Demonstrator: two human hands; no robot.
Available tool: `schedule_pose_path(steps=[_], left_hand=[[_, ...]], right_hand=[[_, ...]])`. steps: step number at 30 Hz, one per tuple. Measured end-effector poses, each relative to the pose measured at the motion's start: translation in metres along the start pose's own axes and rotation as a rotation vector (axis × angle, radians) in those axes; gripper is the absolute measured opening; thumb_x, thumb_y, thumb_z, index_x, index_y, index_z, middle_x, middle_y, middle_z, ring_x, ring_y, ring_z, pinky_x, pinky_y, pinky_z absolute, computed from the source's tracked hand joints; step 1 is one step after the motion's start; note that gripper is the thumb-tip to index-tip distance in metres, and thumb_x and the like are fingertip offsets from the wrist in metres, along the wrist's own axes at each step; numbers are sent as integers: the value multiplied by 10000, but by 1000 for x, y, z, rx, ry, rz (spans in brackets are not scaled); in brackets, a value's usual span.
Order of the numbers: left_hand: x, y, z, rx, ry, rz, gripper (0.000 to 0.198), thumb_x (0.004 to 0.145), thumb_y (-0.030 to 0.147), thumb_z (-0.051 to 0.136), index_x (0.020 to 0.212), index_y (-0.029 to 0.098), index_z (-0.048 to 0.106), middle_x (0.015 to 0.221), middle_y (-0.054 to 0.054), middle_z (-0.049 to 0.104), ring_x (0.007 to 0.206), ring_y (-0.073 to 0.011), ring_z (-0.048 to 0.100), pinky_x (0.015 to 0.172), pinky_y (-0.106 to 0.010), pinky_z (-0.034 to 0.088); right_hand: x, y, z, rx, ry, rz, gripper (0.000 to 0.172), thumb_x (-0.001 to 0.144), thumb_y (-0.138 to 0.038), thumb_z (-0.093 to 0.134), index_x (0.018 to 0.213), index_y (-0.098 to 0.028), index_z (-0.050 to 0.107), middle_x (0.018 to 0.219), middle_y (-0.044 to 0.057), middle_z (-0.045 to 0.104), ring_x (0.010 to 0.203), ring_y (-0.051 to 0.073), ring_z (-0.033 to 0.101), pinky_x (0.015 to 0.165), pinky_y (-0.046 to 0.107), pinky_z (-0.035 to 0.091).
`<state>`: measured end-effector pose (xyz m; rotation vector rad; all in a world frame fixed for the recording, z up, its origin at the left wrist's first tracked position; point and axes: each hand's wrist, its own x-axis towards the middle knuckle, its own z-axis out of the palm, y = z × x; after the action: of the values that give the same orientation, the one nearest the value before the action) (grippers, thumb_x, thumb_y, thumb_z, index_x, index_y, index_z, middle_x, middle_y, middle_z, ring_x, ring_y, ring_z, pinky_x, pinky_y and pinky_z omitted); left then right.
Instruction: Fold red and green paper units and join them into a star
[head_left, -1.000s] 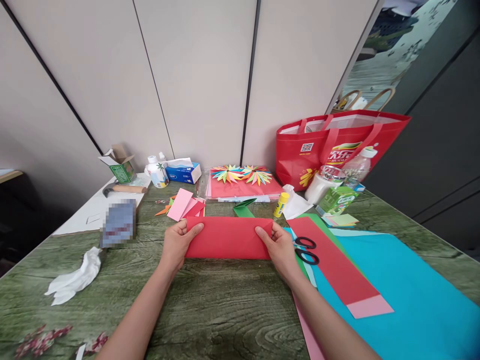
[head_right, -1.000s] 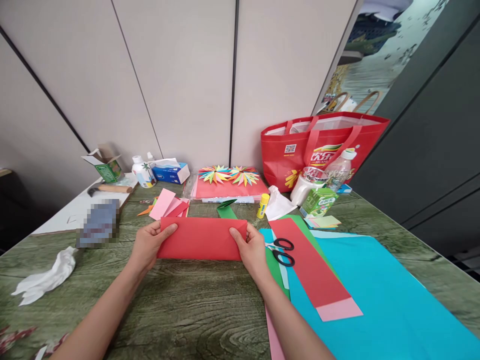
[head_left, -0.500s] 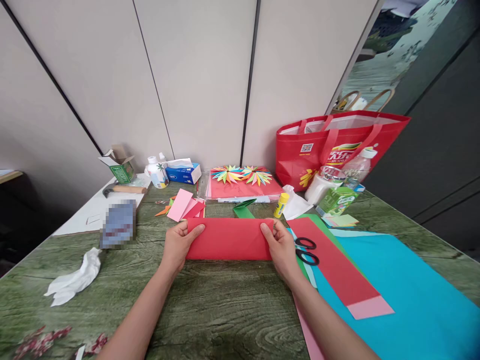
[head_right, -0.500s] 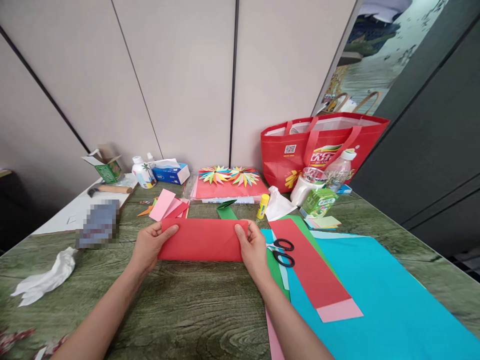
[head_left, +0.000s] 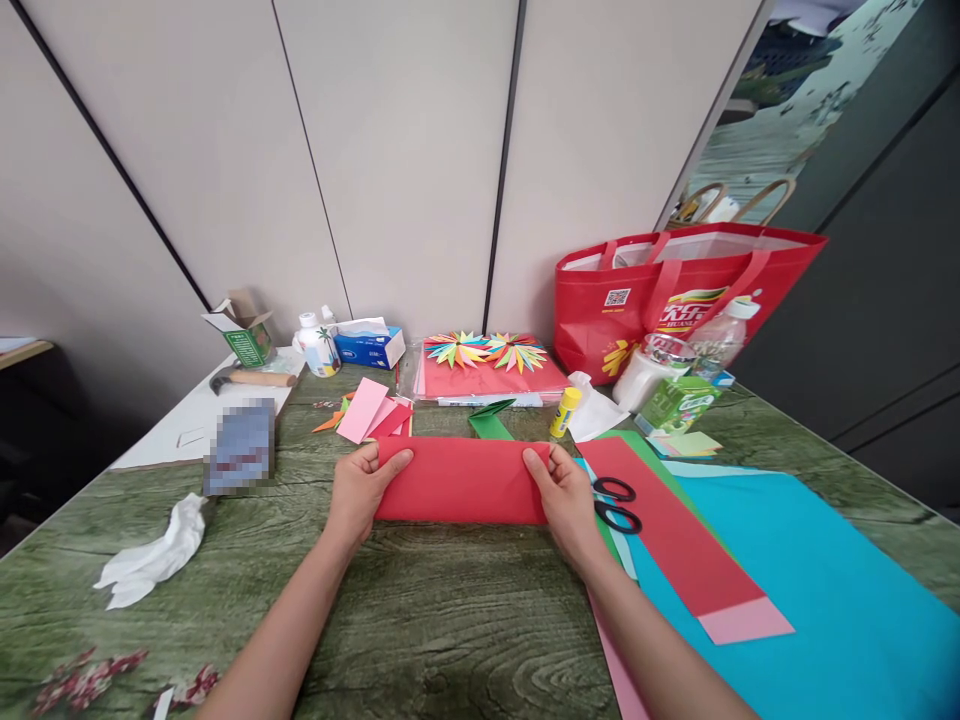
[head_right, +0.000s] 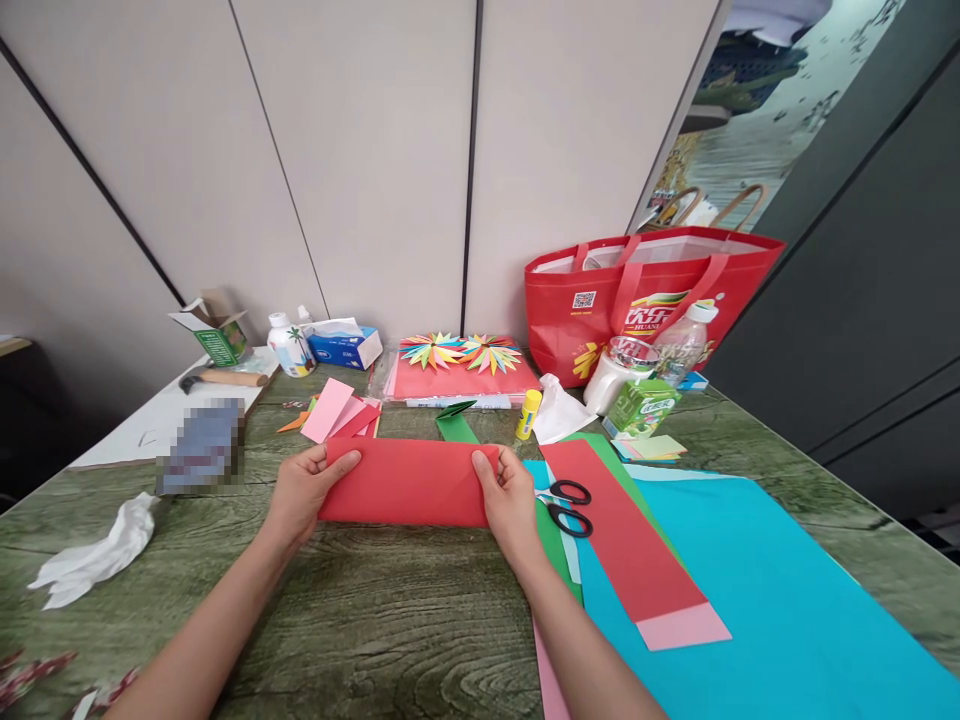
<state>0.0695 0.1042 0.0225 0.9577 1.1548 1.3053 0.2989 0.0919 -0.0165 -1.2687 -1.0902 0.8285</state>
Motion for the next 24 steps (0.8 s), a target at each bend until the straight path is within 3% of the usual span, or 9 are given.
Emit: schedule_pose_path(steps=[24], left_hand=[[-1, -4, 3, 2, 0, -5, 338, 504, 335, 793, 739, 131, 658, 653, -43, 711, 541, -158, 632, 516, -240, 505]], right_hand=[[4, 12, -1, -62, 38, 2, 351, 705, -551, 556, 703, -200, 562, 557, -9, 589, 550, 172, 531, 482, 261, 401]])
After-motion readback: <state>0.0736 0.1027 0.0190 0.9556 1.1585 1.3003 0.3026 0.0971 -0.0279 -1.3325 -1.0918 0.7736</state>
